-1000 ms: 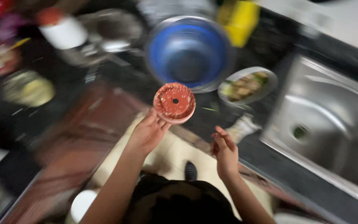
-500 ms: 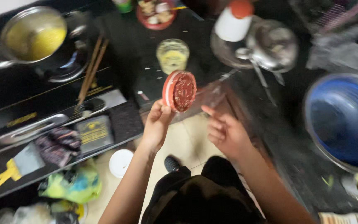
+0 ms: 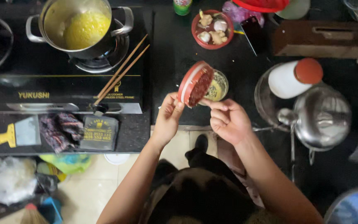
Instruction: The person adds ingredients into a bowl, mixes them with a spoon, and then stirs a yellow egg mixture in a pot on a stovetop using chopsticks.
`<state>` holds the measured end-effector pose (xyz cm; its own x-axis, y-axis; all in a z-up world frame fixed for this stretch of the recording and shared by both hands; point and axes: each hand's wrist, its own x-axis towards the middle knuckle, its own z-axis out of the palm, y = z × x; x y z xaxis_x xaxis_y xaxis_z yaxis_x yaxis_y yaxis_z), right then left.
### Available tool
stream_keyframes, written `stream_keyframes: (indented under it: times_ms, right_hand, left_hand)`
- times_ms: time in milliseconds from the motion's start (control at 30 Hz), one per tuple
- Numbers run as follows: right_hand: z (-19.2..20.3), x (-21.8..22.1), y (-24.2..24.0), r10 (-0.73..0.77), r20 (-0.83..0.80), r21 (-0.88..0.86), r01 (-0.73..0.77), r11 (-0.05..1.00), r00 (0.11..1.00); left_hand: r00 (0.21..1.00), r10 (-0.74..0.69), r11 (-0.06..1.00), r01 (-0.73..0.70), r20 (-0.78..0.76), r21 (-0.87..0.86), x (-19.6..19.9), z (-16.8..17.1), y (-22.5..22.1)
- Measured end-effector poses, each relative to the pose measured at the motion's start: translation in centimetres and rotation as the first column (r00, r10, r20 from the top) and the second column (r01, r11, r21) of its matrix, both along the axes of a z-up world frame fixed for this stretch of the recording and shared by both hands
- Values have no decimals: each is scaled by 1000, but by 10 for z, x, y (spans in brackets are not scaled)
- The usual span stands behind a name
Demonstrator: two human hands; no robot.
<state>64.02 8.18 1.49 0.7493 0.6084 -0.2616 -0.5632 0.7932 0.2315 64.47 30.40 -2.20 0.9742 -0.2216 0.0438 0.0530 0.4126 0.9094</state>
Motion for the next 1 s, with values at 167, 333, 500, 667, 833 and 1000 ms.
stream_keyframes:
  times_ms: [167,333,500,667,833,1000]
  right_hand:
    - [6,47,-32,98,46,-74,-94,993,994]
    - [-9,76,-33,110,-110,84,-101,991,988]
    - [-21,106,-43,13,-176,147,13,989,984]
    - [-22,110,-38,97,161,-456,-13,890,982]
    - [3,95,-15,135,298,-796,168,582,945]
    - [8,68,5,280,457,-880,384,278,844]
  left_hand:
    - [988,148,988,-149,49,29,30,0,-27]
    - [994,106,994,-106,2,-19,43,-8,-32]
    - [998,60,996,-60,-7,59,51,-15,-11]
    - [1000,-15,975,16,-7,222,61,-7,-4]
    - [996,-61,935,35,65,353,76,12,-7]
    - [990,-106,821,31,98,570,89,29,-11]
